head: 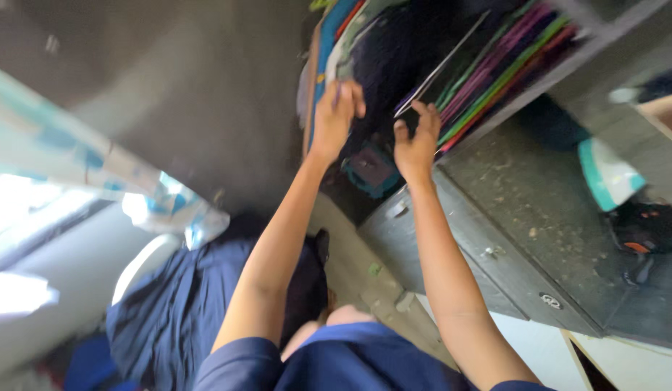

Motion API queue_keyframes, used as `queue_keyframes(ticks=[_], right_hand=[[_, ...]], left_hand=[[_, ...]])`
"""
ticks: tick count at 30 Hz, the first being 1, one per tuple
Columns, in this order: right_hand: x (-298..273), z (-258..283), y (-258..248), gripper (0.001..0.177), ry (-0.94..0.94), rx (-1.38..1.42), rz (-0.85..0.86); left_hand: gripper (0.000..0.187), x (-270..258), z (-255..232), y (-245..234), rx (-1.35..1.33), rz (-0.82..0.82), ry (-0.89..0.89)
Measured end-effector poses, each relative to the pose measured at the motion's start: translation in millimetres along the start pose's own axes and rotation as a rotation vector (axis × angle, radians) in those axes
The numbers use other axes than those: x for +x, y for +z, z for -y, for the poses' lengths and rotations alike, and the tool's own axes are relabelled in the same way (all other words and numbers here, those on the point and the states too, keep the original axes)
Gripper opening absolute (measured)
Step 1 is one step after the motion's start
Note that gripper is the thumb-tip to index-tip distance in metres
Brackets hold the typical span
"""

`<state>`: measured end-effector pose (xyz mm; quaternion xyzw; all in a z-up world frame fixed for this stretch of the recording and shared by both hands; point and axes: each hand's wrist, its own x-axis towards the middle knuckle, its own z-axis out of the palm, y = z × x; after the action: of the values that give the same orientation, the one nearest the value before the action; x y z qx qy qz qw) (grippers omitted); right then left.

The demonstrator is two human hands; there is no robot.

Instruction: The person takes several garments from a pile, places each on a hanger, and hangs them in a wardrobe. They handle a dark blue blouse, a white shirt, a polka-dot top, and a black garment, buttoning some items before hanging them.

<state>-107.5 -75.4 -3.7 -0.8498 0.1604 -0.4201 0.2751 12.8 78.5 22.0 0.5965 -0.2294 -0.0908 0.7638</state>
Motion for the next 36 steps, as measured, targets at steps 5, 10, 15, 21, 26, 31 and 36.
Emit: queue_keyframes(ticks=[5,10,15,21,26,31,36], right_hand=[[-52,63,-1,0.044,0.625,1.135,0.324],[-133,74,35,0.028,0.865,1.101,0.625],[-213,43,57,0.029,0.858,0.962,0.698],[-253,-21,44,0.031,0.410,0.528,0.774],[-287,-32,22,0.026,0.394,0.276,0.891],[-310,-12,-5,0.023,0.517,0.320,0.888],[-313,12,-28,0.023,0.505,0.163,0.885]], left_hand=[[0.009,-206,64,-49,0.251,0.111,0.412],[0.024,-376,89,-78,0.842,0.420,0.288],[0.052,-424,61,-113,0.866,0.335,0.274],[0.032,-412,67,-241,1.095,-0.184,0.183],[0.019,-364,145,-358,1.332,-0.393,-0.337],[0.016,-337,209,-401,1.471,-0.453,-0.602],[0.026,-324,219,-407,1.293,-0.432,-0.858]])
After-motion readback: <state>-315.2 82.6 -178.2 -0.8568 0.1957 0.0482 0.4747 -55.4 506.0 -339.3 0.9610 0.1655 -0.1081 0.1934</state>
